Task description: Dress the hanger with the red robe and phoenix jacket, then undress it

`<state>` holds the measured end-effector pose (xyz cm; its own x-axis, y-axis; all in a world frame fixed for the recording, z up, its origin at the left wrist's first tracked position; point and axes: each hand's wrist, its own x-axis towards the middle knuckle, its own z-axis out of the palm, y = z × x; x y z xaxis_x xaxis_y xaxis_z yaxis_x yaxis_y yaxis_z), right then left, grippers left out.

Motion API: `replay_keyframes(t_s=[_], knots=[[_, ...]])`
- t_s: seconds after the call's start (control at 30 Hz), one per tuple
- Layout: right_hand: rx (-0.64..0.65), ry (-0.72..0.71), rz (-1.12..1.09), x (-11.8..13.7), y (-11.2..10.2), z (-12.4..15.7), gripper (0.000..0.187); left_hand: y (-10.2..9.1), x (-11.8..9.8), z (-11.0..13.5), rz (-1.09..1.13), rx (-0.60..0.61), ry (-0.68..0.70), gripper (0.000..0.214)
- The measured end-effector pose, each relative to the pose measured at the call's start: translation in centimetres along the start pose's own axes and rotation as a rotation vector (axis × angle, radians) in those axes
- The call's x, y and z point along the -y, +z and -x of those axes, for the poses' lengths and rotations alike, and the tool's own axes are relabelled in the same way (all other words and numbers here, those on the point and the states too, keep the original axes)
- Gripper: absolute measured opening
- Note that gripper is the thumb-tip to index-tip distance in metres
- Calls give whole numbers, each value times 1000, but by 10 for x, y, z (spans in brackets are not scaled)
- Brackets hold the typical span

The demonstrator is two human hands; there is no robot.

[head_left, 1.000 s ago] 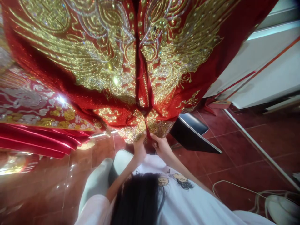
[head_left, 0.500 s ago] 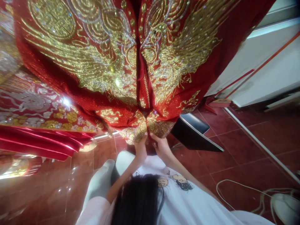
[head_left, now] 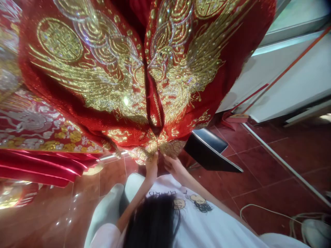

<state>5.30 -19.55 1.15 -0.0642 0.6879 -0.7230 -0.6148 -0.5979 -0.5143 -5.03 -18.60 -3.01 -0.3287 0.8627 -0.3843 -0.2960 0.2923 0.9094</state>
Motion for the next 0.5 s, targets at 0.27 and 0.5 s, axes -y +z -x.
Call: replay_keyframes(t_s=[0.27,0.5], knots=[[26,-142,265,8,9,4,42,4,0,1,-137,-78,-33,38],[-37,-317,338,8,24,-10,37,1,6,-6,-151,-81,-1,33]])
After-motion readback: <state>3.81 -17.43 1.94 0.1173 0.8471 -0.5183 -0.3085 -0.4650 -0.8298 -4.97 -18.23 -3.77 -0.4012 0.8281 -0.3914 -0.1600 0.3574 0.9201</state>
